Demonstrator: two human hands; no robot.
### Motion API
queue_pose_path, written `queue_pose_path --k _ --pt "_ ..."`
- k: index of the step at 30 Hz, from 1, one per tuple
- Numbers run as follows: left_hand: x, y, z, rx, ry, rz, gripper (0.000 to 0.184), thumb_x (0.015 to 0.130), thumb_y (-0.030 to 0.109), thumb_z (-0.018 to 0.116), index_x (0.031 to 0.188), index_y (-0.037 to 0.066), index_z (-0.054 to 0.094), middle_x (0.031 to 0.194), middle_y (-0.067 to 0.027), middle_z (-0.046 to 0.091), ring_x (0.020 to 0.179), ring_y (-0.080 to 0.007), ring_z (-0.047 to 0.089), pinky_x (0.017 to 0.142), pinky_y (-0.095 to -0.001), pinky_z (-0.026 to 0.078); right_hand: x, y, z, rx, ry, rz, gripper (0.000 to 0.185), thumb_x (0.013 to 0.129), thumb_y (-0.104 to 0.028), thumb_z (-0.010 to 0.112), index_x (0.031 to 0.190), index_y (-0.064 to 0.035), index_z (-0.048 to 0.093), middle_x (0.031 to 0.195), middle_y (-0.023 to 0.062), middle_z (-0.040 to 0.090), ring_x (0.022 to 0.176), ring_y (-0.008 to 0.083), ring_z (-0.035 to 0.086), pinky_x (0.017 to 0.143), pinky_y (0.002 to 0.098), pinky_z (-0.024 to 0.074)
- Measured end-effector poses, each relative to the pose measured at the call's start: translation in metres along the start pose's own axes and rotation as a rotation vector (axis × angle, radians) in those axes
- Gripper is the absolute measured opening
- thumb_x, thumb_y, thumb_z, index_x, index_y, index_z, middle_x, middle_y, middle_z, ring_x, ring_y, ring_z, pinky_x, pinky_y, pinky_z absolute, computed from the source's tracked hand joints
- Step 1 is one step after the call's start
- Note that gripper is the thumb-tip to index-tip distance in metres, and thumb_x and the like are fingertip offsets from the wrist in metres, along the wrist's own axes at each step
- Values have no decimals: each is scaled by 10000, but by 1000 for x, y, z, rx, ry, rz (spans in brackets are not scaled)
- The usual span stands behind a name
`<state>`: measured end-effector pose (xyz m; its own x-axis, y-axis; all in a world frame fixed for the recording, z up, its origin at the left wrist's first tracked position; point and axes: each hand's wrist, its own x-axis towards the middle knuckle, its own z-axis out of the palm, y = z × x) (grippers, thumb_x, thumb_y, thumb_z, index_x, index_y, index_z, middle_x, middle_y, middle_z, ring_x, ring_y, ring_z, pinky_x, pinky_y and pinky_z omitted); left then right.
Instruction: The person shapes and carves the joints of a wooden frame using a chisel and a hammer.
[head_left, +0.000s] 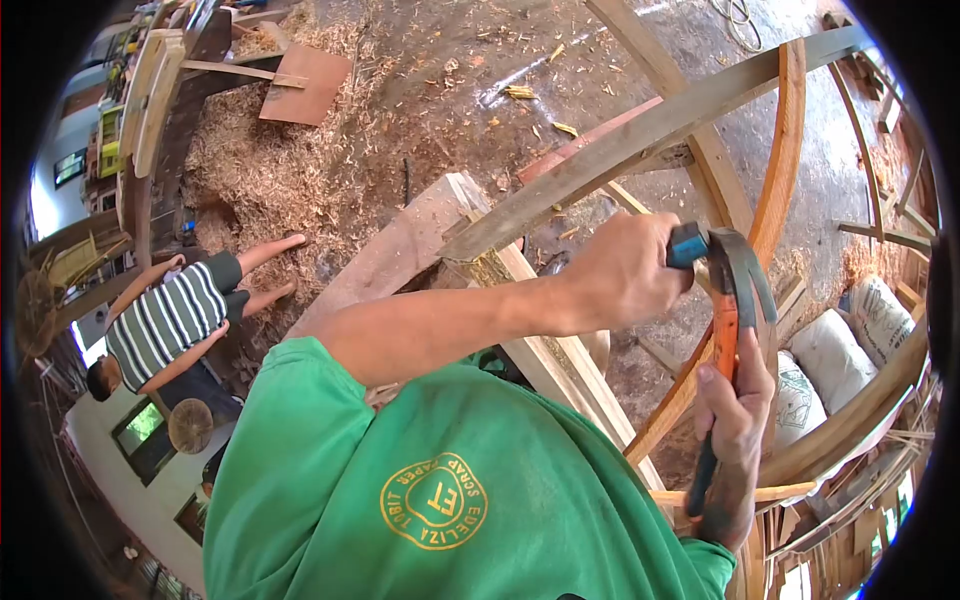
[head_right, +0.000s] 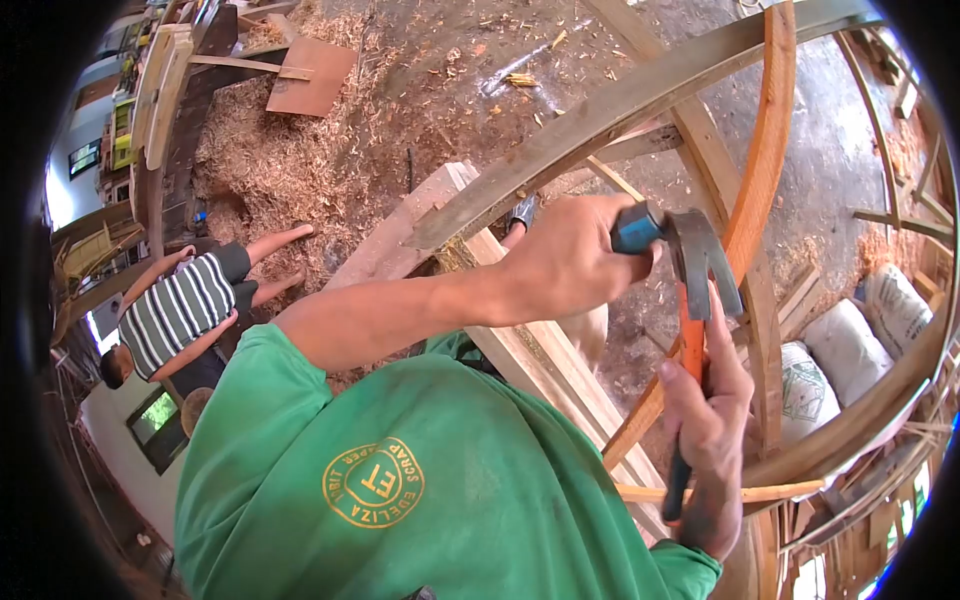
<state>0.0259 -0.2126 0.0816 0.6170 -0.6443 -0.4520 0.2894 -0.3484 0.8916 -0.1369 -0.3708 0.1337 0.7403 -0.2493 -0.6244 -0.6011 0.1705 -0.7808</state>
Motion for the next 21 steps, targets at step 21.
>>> queue_pose_path --k 21 --pt "11 8 -16 95 -43 72 309 826 218 644 641 31 480 544 -33 447 553 -105 411 528 -348 383 6 3 -22 -71 300 -286 673 902 38 476 1547 -44 301 831 30 585 408 29 383 365 178 324"
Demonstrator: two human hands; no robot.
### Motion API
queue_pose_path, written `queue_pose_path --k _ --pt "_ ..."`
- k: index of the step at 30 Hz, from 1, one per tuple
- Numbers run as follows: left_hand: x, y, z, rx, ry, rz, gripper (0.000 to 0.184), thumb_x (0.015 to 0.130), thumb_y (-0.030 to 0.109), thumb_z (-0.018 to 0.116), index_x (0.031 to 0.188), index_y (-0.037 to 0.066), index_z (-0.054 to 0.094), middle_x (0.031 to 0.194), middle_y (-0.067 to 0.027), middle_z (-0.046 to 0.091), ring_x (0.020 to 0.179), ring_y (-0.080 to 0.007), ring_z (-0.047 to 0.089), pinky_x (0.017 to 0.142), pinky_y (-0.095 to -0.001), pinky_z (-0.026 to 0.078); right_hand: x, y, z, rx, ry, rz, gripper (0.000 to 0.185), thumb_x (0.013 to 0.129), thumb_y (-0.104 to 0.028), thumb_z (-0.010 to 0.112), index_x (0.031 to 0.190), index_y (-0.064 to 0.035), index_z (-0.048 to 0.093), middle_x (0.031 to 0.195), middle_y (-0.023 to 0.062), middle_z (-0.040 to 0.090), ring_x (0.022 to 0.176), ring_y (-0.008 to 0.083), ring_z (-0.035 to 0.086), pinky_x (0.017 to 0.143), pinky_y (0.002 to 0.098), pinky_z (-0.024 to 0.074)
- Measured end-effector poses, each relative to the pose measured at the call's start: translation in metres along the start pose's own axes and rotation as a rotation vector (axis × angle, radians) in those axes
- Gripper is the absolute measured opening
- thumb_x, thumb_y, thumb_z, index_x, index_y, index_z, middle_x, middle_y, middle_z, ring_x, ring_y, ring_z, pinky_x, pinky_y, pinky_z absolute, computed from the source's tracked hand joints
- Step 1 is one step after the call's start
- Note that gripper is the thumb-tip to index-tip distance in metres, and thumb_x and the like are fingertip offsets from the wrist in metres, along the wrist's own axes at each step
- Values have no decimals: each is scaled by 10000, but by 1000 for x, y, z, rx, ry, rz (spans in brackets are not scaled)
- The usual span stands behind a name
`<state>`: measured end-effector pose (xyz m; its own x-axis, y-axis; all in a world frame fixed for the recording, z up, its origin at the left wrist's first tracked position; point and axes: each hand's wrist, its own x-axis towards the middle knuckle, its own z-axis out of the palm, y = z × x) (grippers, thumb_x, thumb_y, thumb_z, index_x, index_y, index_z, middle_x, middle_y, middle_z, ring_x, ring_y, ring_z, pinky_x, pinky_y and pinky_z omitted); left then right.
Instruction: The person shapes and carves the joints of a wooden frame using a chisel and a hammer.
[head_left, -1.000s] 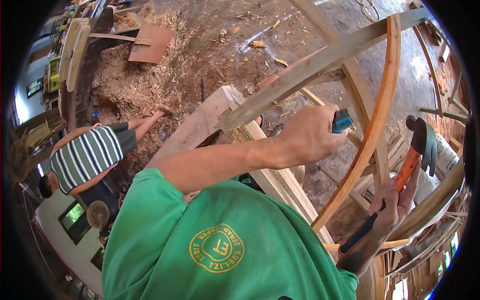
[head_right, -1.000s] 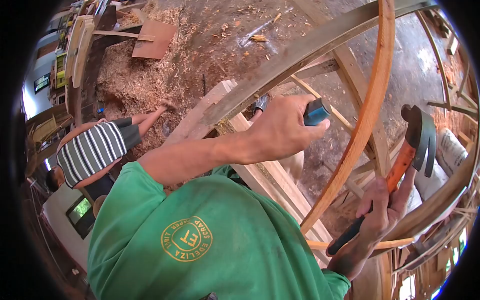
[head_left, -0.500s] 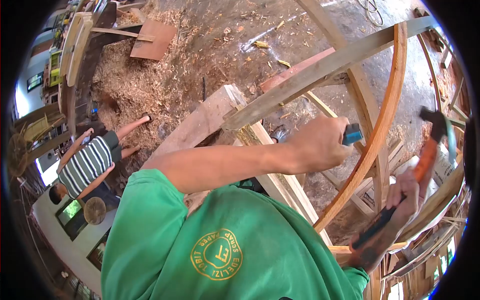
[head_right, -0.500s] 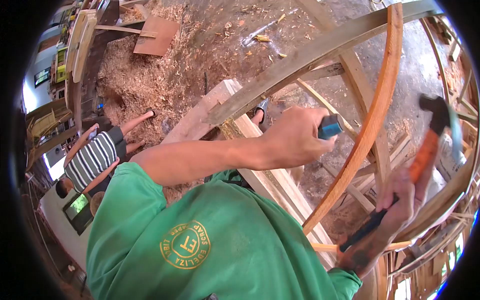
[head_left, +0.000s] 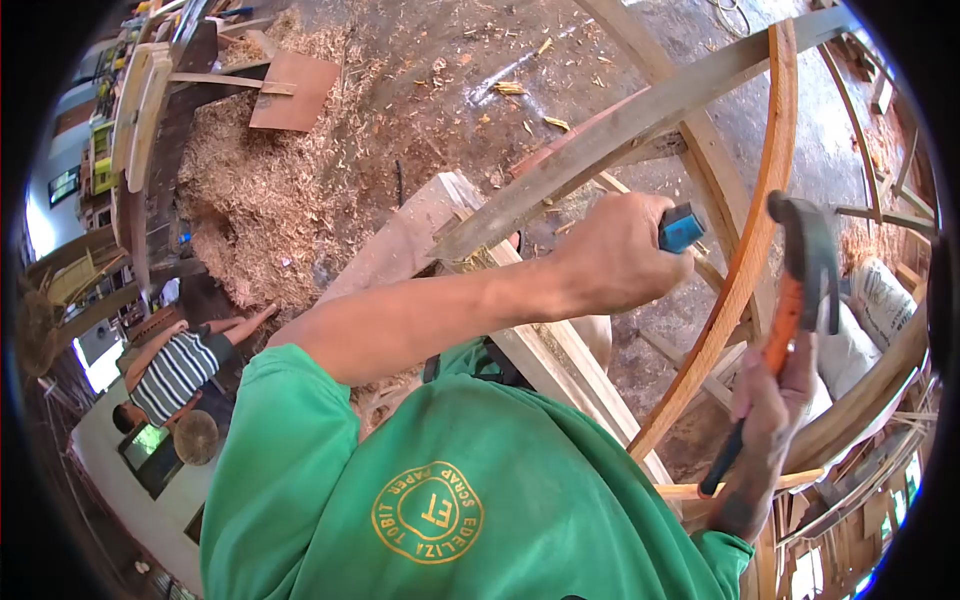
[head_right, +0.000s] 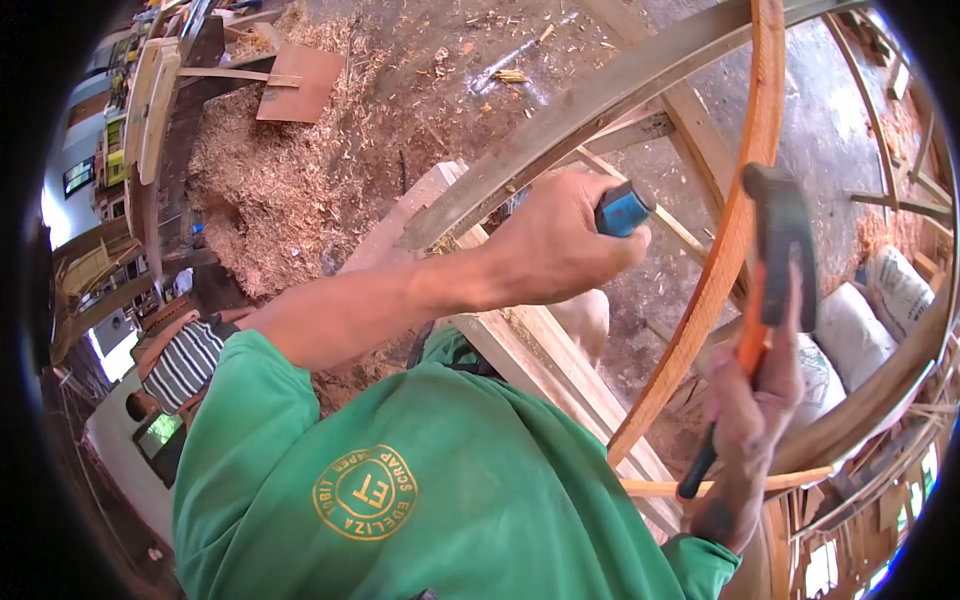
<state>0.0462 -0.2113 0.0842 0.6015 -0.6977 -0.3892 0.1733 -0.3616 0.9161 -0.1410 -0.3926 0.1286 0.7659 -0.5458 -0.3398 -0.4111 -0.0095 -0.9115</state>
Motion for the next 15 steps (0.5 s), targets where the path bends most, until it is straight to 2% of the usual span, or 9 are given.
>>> queue_pose_path --k 2,4,5,7,8,11,12,13,15 --pt "-4 -4 3 -24 8 -19 310 824 217 643 636 32 478 545 -31 448 552 -107 410 529 -347 382 1 -4 14 -42 -49 -26 686 890 54 475 1546 -45 304 843 32 597 409 28 384 370 179 326" --pt "-5 -5 6 -55 2 -46 311 822 215 642 632 33 476 546 -29 449 551 -109 408 530 -346 380 1 -18 16 53 -66 71 629 881 88 492 1491 -29 391 902 61 601 418 40 404 371 189 324" --pt "-5 -4 7 -55 -22 -71 305 818 209 641 628 36 477 547 -27 449 551 -107 408 530 -347 379 2 -20 15 47 -70 72 629 881 88 492 1491 -29 391 902 61 601 418 40 404 371 189 324" --pt "-2 -8 7 -61 -34 -95 300 815 203 639 624 38 478 549 -25 448 550 -105 408 529 -347 378 8 -25 12 34 -22 58 737 890 51 468 1576 -58 222 787 18 583 397 23 373 371 178 318" --pt "1 -12 6 -66 -58 -75 289 816 200 640 632 40 484 550 -18 453 553 -99 407 529 -346 377 11 -33 13 15 -28 43 760 887 58 459 1586 -65 186 732 17 568 394 19 373 369 176 315" --pt "1 -16 1 -102 -95 -59 256 810 182 645 649 42 503 556 -7 470 562 -86 414 531 -336 380 12 -45 17 53 -7 -45 769 885 64 458 1588 -71 176 716 13 556 388 18 364 360 175 305" --pt "-1 -15 -1 -136 -110 -68 235 804 167 650 658 43 515 562 -3 482 569 -80 423 533 -327 384 11 -57 23 81 18 17 749 883 45 484 1578 -64 226 731 7 559 452 4 406 398 171 333" --pt "-4 -13 -2 -138 -118 -68 235 804 167 650 658 43 515 562 -3 482 569 -80 423 533 -327 384 13 -52 15 78 25 21 749 883 45 484 1578 -64 226 731 7 559 452 4 406 398 171 333" --pt "-11 -9 1 -135 -151 -20 186 788 136 664 687 38 543 580 0 511 589 -69 452 536 -303 392 19 -41 -2 -543 -576 -42 694 878 24 517 1542 -48 328 795 -4 572 543 -1 457 450 162 346"
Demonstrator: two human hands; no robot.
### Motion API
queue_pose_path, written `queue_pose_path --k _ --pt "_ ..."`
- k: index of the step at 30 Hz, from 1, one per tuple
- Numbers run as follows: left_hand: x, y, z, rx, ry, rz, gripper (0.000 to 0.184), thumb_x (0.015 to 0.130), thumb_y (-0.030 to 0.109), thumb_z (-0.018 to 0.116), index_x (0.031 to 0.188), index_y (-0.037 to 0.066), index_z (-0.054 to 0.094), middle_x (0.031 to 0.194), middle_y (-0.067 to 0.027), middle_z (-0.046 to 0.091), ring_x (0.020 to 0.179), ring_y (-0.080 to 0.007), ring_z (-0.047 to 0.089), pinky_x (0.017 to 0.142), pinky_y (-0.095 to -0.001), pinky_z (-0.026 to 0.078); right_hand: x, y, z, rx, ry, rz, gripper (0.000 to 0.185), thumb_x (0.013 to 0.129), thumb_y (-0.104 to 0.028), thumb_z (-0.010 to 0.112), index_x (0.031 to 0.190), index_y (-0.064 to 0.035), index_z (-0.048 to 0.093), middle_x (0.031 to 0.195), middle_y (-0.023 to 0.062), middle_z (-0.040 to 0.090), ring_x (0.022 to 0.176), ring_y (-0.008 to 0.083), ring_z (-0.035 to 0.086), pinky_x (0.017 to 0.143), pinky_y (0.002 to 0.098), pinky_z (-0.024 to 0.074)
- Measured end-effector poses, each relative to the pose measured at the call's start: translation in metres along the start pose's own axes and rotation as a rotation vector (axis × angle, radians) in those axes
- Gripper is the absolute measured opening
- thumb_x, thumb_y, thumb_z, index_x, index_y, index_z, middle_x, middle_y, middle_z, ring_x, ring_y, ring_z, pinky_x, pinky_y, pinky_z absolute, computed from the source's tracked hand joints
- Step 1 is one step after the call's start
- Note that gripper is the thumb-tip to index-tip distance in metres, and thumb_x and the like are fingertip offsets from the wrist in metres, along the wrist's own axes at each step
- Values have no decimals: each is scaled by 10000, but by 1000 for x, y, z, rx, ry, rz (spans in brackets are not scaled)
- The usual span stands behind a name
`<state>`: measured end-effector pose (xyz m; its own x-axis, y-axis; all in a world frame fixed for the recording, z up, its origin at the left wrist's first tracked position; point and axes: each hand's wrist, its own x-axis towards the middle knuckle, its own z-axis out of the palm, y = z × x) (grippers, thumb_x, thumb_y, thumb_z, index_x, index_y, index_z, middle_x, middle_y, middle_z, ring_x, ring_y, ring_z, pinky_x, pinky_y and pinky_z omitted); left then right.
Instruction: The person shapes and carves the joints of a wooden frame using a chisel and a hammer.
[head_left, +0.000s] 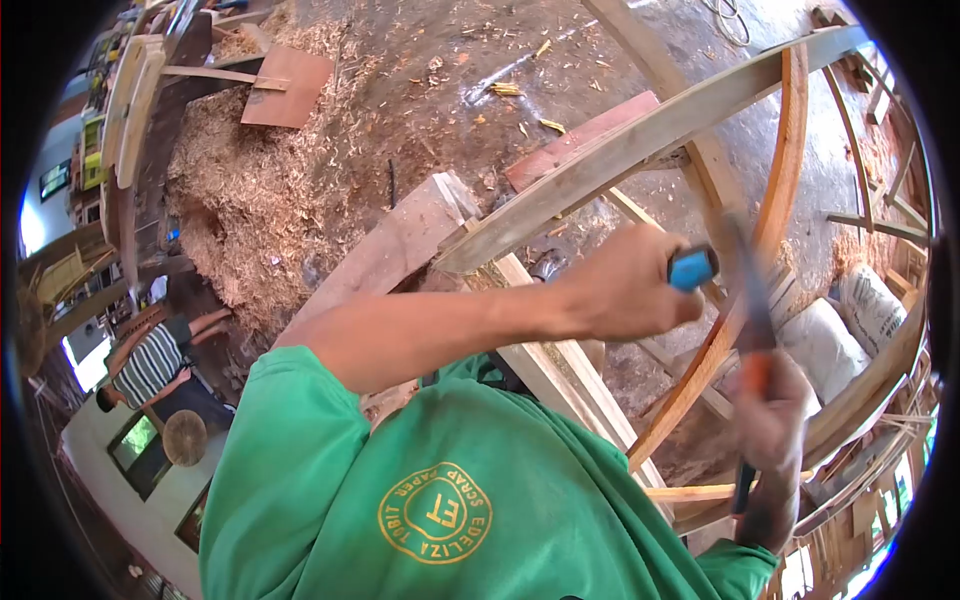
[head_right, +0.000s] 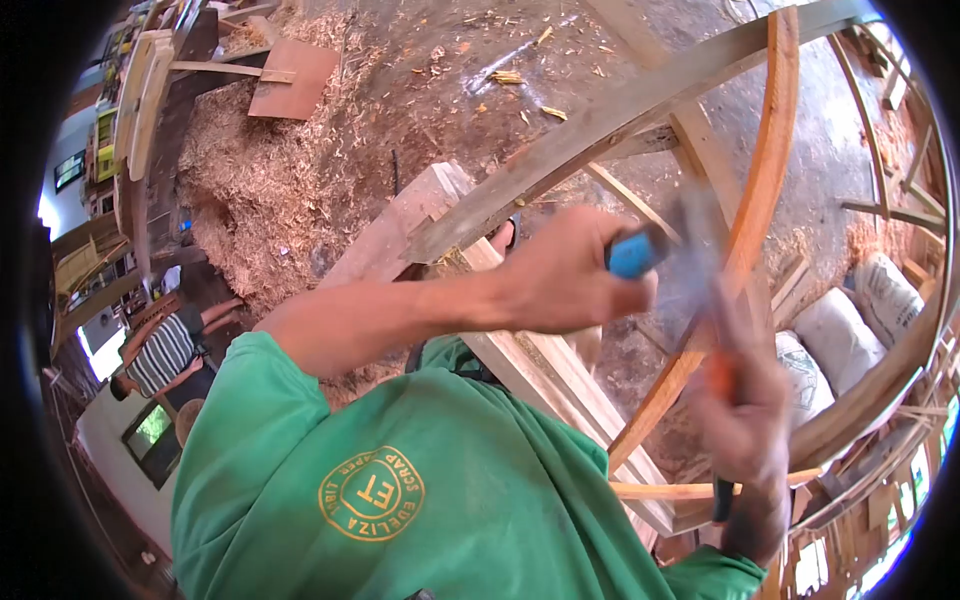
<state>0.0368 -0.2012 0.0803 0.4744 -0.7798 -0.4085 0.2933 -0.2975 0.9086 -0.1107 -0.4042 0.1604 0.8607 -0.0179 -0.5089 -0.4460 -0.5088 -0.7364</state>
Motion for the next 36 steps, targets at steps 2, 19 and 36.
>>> queue_pose_path --k 2,19,36 --pt "-2 -9 6 -97 -43 4 145 778 117 669 715 32 569 593 -2 530 602 -64 474 542 -304 407 -4 -5 10 291 69 77 602 866 12 546 1459 -21 451 824 -12 586 615 1 485 488 152 338" --pt "-11 -10 4 40 4 113 145 779 106 682 721 17 584 577 -79 584 570 -98 542 556 -315 460 -17 1 6 749 630 -93 505 916 18 528 1416 -29 473 656 -29 542 422 19 415 348 183 314" --pt "-23 -14 19 152 -61 131 188 754 162 698 729 10 590 637 -176 604 560 -227 588 580 -378 480 -53 23 44 579 655 -217 595 821 12 554 1412 18 480 695 -5 572 454 34 442 379 203 329"
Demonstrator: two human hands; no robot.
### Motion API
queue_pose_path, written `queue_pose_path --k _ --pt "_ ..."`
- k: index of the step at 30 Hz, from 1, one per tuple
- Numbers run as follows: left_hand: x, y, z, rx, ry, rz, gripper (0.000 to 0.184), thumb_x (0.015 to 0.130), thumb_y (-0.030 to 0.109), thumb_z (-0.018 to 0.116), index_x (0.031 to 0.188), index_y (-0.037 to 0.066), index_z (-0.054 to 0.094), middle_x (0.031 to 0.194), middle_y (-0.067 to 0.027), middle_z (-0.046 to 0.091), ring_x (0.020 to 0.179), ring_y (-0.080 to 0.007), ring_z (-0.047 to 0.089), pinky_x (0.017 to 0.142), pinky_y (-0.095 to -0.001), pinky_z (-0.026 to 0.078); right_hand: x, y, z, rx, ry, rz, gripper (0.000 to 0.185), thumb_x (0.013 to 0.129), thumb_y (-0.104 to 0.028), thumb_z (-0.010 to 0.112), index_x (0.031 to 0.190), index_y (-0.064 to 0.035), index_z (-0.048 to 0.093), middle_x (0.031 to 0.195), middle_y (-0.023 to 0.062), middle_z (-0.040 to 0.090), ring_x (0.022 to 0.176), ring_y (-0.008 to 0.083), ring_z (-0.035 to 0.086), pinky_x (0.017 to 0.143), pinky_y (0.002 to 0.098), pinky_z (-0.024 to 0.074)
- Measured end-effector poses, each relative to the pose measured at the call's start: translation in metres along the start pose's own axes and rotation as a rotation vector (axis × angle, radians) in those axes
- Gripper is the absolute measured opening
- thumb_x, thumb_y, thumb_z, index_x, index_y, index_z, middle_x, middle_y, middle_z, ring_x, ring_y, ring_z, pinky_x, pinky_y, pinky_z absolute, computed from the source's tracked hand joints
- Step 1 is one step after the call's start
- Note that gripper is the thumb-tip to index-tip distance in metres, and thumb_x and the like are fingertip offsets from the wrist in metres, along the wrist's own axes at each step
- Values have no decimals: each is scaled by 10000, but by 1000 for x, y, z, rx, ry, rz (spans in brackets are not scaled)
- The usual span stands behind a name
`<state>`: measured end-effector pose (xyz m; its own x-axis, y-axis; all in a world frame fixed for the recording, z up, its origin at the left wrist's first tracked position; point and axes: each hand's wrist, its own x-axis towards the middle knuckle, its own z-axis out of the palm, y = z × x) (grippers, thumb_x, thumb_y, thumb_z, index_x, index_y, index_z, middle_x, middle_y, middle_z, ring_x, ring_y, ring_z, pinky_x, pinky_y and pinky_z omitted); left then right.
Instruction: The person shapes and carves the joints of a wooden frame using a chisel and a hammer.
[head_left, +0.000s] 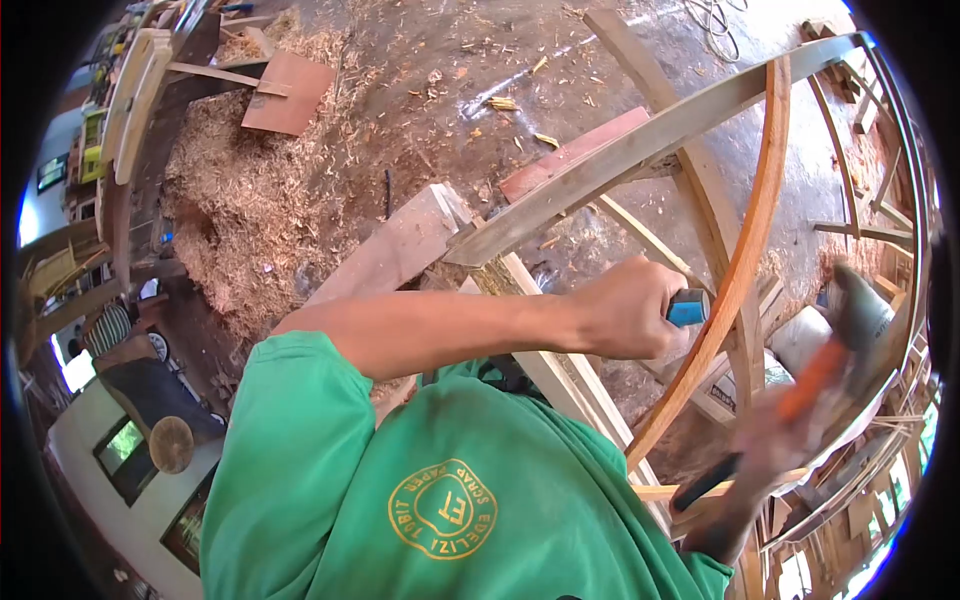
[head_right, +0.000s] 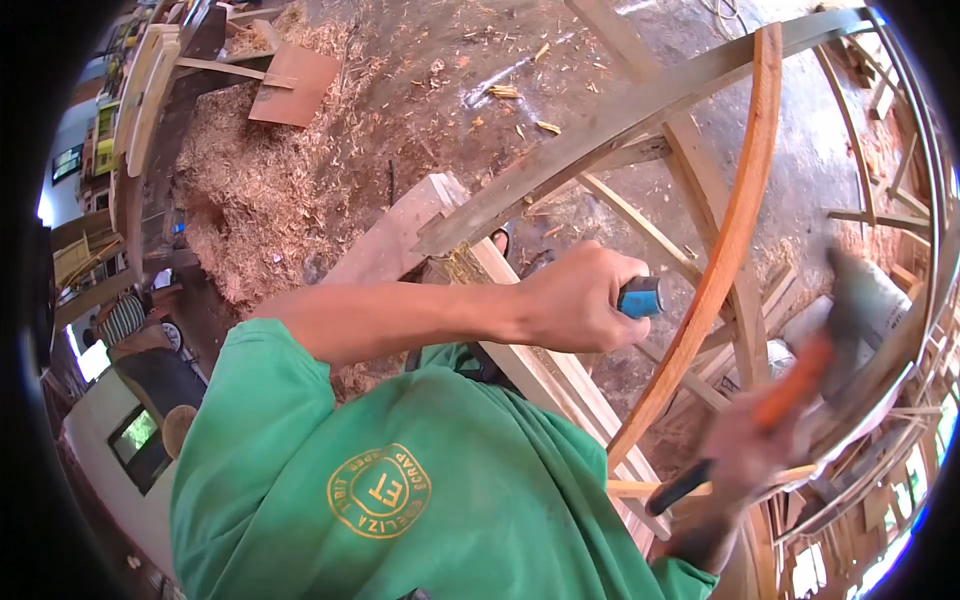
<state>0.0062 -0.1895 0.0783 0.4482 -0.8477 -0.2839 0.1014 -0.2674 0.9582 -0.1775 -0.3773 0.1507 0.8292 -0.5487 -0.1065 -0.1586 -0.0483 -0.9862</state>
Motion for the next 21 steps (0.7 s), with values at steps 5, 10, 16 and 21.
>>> queue_pose_path --k 5,10,16,21 --pt "-4 -15 -5 32 -14 -19 174 786 161 695 756 10 614 624 -67 602 569 -114 537 559 -329 450 -11 -9 3 -214 33 309 548 848 2 558 1392 -28 502 636 -33 499 447 37 439 374 198 335" --pt "18 16 -37 -216 -18 58 207 840 106 658 667 72 550 587 58 483 554 -34 414 501 -273 335 9 -33 -18 0 255 80 533 880 14 543 1408 -8 478 620 -16 511 405 43 405 357 210 316" --pt "9 11 -44 -264 79 56 295 842 105 678 620 71 487 582 81 438 563 -33 386 497 -270 320 -4 -23 4 -273 95 205 542 873 73 564 1402 23 455 790 39 558 416 52 399 364 209 311" --pt "-4 6 -47 -352 91 17 290 838 101 680 618 74 493 595 79 442 575 -31 378 502 -266 319 12 -33 23 -254 68 250 580 876 70 542 1441 33 418 742 26 542 423 43 406 376 201 301"
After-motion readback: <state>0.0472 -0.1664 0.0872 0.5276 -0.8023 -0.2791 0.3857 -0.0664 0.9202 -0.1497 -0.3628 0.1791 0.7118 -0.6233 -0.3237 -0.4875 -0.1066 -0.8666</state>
